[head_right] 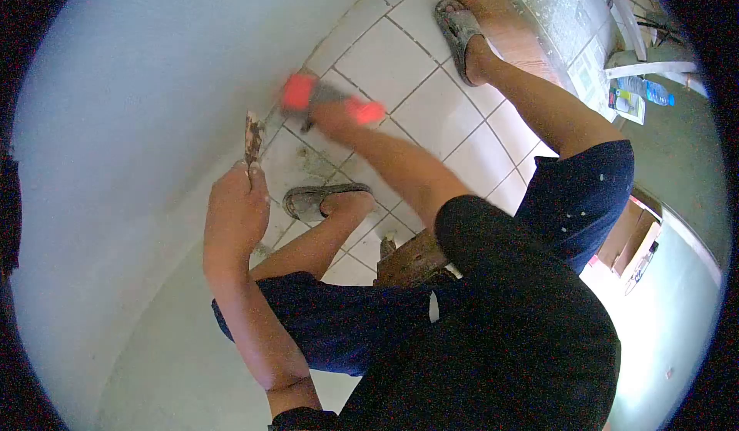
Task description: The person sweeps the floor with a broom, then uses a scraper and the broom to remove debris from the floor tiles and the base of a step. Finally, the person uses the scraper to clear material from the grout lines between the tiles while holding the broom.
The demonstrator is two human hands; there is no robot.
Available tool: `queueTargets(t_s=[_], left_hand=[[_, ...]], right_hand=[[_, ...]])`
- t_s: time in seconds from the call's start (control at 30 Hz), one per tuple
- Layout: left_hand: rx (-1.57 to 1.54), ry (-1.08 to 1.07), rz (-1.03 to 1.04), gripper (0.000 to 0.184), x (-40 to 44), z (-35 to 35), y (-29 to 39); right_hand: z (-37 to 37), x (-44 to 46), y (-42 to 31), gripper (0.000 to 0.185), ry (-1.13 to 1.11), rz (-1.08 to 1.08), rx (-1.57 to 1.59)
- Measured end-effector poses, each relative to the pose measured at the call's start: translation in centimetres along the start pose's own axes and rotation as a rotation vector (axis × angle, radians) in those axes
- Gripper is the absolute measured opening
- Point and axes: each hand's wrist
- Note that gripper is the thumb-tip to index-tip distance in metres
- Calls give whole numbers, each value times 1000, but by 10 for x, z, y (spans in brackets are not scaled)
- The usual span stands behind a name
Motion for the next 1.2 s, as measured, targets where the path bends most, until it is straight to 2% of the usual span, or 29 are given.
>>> queueTargets(t_s=[0.03, 0.1, 0.2, 0.27, 0.3, 0.33, 0.37, 0.4, 0.43, 0.5, 0.53, 0.63, 0.7, 0.73, 0.77, 0.8, 0.87, 0.93, 1.03, 1.07, 1.13, 1.2], left_hand=[[3, -10, -3, 35, 2, -1, 2], [0, -16, 15, 34, 3, -3, 3], [-36, -28, 46, 34, 0, -6, 1], [-62, -35, 64, 34, -6, -7, -6], [-40, -34, 37, 33, -8, -6, -10], [-18, -35, 8, 33, -11, -5, -14], [-22, -35, 7, 33, -13, -3, -19], [-29, -34, 11, 33, -16, -1, -24], [-33, -32, 14, 32, -18, -1, -27], [-31, -23, -12, 32, -23, 0, -30], [-29, -19, -31, 32, -24, 0, -30], [-41, -11, -31, 33, -28, -1, -28], [-28, 1, -13, 33, -30, -1, -27], [-11, 15, 6, 34, -31, -2, -25], [-7, 21, 7, 34, -32, -7, -22], [-12, 37, -4, 34, -34, -12, -16], [-11, 55, -8, 35, -39, -20, -9], [32, 120, 30, 36, -45, -29, -5], [17, 160, -29, 36, -75, -54, 19], [12, 169, -27, 36, -85, -57, 21], [-13, 309, 123, 35, -103, -60, 24], [-77, 253, 53, 34, -116, -65, 35]], right_hand=[[52, -4, -14, 20, 175, -242, 39], [69, -19, -67, 21, -80, -366, -64], [33, -47, -98, 27, -176, -333, 88], [16, -56, -71, 30, -84, -232, 52], [2, -61, -44, 28, 49, -211, 48], [-18, -65, -11, 32, 58, -67, 1], [-30, -69, 34, 28, 226, -158, 59], [7, -52, 106, 21, 503, -4, 96], [-34, -60, 130, 19, 387, 286, -149], [-81, -82, 152, 31, 536, 553, -81], [-77, -83, 174, 31, 551, 583, -96], [-24, -80, 172, 30, 495, 499, -19], [8, -87, 114, 26, 345, 391, -104], [25, -96, 80, 24, 439, 298, -81], [85, -90, 77, 22, 400, 297, 118], [70, -107, 34, 26, 257, 245, 207], [81, -130, -13, 33, 212, 96, 340], [90, -143, -39, 40, 182, 56, 225], [50, -155, -37, 43, 141, -56, 398], [49, -149, -19, 40, 122, -14, 368], [32, -134, 43, 32, 145, 104, 267], [-19, -140, 96, 24, 275, 281, 44]])
Point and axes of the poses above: each hand's wrist, its own x-axis towards the middle knuckle, its own z-axis out of the palm, y = z × x, and after that the axes turned 2 degrees about z, right-handed
